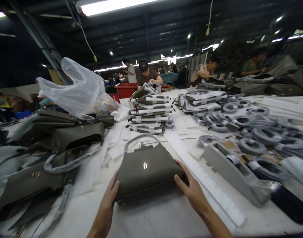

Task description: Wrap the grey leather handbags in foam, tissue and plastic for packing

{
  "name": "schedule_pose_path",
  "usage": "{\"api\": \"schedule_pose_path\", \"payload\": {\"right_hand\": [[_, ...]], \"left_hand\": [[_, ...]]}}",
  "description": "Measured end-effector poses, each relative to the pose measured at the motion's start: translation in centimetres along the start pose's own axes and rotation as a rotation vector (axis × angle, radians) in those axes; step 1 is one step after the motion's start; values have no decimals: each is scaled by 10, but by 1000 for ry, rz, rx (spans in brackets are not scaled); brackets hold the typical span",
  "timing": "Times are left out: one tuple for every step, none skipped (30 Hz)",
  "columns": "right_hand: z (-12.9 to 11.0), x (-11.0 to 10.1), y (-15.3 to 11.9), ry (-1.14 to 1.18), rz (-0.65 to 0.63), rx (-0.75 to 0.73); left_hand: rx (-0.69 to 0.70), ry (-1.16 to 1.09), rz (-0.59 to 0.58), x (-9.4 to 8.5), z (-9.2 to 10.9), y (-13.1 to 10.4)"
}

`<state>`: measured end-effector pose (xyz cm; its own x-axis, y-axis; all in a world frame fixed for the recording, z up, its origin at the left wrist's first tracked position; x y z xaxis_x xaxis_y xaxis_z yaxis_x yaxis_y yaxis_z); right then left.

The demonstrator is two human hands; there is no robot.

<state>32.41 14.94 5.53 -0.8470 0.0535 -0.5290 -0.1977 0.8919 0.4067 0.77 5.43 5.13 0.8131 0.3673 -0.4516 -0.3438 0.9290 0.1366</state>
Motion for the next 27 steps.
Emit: {"api": "schedule_pose_path", "payload": {"right_hand": [[-4, -4, -1, -32, -12, 8], [-8, -10, -4, -82, -30, 18], [-11, -16, -8, -148, -49, 25], [-15, -23, -13, -229, -58, 23], [-18, -29, -17, -315, -54, -3], [-23, -34, -21, -399, -48, -53], [-29, -37, -23, -469, -51, -122], [-35, -36, -24, -519, -77, -202], [-42, -33, -22, -549, -135, -281], [-48, -28, -18, -563, -222, -350], [-53, -21, -12, -568, -325, -403], [-57, -15, -6, -569, -426, -441], [-60, -8, 0, -569, -505, -472], [-62, -3, 6, -569, -561, -494], [-63, 1, 12, -568, -593, -509], [-62, 4, 15, -566, -606, -527], [-60, 7, 17, -566, -605, -547], [-57, 10, 17, -568, -592, -574], [-53, 12, 15, -572, -571, -607], [-48, 15, 11, -579, -549, -644], [-43, 18, 6, -585, -527, -686], [-37, 22, -1, -589, -503, -722], [-30, 25, -7, -590, -475, -748], [-24, 29, -14, -585, -446, -768], [-18, 32, -20, -574, -419, -779], [-12, 34, -26, -558, -400, -784], [-8, 36, -31, -543, -391, -783]], "left_hand": [[-34, -28, -13, -1, 2, 2], [-64, -39, -29, -3, 5, 3], [-82, -24, -39, -6, 8, 3], [-81, 27, -42, -9, 12, 1], [-52, 115, -27, -13, 17, 0], [10, 230, 1, -16, 23, -2], [108, 353, 24, -18, 32, -4], [237, 467, 20, -17, 42, -5], [379, 558, -25, -14, 53, -6], [513, 625, -108, -8, 62, -7], [626, 674, -215, -1, 70, -7], [705, 714, -326, 7, 76, -7], [752, 751, -415, 14, 78, -6], [773, 790, -474, 20, 79, -3], [776, 829, -507, 26, 77, -1], [774, 864, -521, 31, 73, 2], [776, 893, -526, 35, 67, 3], [780, 914, -522, 38, 60, 4], [793, 928, -514, 41, 53, 4], [809, 934, -504, 43, 46, 2], [828, 937, -494, 44, 40, 0], [842, 939, -477, 45, 34, -3], [851, 939, -460, 46, 29, -7], [853, 937, -451, 47, 25, -11], [847, 932, -454, 48, 22, -14], [830, 923, -461, 49, 20, -18], [809, 909, -475, 50, 19, -21]]}}
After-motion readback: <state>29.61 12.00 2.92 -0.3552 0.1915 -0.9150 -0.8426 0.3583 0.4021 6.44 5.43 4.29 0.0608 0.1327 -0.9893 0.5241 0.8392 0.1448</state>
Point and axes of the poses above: each hand's wrist, its own y-axis towards the middle knuckle, its own x-axis out of the palm, z = x × y, the point moved 4 cm from there along y, towards the middle knuckle, and after that the axes turned 2 degrees about -x, right-handed, at the moved point
